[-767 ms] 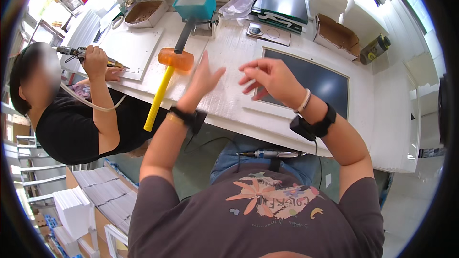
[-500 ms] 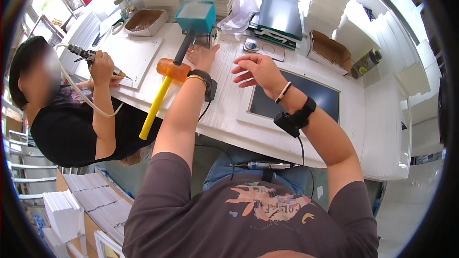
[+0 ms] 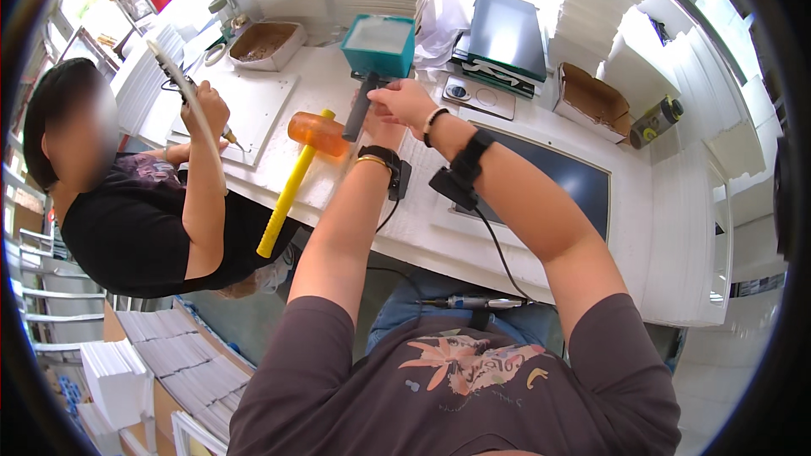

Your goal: Assembling white furniture panels by inserting glass or plastic components and securing them with screws using a pneumatic screwdriver.

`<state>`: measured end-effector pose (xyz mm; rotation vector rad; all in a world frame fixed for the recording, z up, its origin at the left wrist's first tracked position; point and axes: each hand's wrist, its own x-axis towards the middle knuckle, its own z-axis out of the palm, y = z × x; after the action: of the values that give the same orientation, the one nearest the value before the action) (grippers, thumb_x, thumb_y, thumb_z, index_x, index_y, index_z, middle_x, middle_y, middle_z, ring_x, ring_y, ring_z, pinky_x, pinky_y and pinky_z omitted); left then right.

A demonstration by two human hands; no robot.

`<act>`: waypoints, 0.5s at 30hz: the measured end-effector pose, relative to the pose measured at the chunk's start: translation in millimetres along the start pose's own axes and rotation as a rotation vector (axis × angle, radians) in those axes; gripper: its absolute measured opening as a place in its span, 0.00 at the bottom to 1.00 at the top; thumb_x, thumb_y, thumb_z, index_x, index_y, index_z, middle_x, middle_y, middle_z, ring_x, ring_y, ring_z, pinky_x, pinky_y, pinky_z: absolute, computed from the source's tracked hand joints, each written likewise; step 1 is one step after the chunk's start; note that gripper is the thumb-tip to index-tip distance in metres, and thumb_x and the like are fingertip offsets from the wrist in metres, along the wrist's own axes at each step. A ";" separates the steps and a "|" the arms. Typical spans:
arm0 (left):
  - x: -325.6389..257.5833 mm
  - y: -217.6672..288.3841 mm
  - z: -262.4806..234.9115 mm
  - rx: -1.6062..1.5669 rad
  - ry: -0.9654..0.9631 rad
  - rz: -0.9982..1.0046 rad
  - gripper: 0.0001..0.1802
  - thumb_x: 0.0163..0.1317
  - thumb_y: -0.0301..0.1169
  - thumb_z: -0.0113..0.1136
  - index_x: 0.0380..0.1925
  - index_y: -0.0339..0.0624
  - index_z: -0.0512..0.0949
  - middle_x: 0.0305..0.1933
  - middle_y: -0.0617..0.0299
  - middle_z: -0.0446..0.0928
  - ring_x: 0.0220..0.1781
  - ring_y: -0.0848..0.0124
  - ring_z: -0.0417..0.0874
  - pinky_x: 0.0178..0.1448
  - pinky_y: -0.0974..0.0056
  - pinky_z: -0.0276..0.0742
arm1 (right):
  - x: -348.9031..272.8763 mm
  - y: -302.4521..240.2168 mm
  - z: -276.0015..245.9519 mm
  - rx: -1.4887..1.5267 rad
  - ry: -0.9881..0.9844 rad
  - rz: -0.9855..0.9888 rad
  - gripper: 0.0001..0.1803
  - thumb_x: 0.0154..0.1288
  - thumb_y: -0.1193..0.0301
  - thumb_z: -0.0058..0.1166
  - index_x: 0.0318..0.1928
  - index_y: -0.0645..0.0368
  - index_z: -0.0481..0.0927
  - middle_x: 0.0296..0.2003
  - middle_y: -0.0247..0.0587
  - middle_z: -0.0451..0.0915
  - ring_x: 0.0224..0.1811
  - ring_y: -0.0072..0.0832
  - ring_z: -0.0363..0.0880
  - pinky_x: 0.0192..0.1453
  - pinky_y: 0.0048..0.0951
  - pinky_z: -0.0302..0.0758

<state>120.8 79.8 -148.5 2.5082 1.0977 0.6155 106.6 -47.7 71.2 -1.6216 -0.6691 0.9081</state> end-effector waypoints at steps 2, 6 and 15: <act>-5.2 -12.1 -2.8 -0.353 0.063 -0.059 0.28 0.51 0.52 0.51 0.48 0.47 0.67 0.48 0.62 0.71 0.51 0.66 0.71 0.56 0.60 0.64 | 7.1 -2.6 16.0 -0.240 0.088 -0.003 0.18 0.58 0.65 0.55 0.43 0.65 0.74 0.36 0.41 0.77 0.35 0.28 0.78 0.37 0.26 0.77; -8.7 -17.2 0.3 -1.074 0.169 -0.144 0.45 0.36 0.62 0.64 0.50 0.45 0.63 0.48 0.62 0.68 0.51 0.68 0.68 0.55 0.61 0.64 | 16.7 -0.2 37.8 0.205 -0.066 0.140 0.23 0.52 0.56 0.59 0.32 0.67 0.73 0.22 0.43 0.73 0.21 0.34 0.76 0.24 0.31 0.76; 4.1 -44.7 10.2 0.671 0.070 -0.271 0.45 0.43 0.73 0.47 0.53 0.50 0.67 0.51 0.57 0.70 0.55 0.62 0.69 0.57 0.58 0.60 | 18.0 -21.5 55.3 0.078 -0.132 0.261 0.20 0.58 0.58 0.53 0.38 0.65 0.70 0.28 0.49 0.77 0.23 0.39 0.79 0.25 0.36 0.80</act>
<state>101.3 110.5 -176.8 2.7886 1.8846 0.2838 70.9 1.6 82.8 -1.6126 -0.5112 1.2247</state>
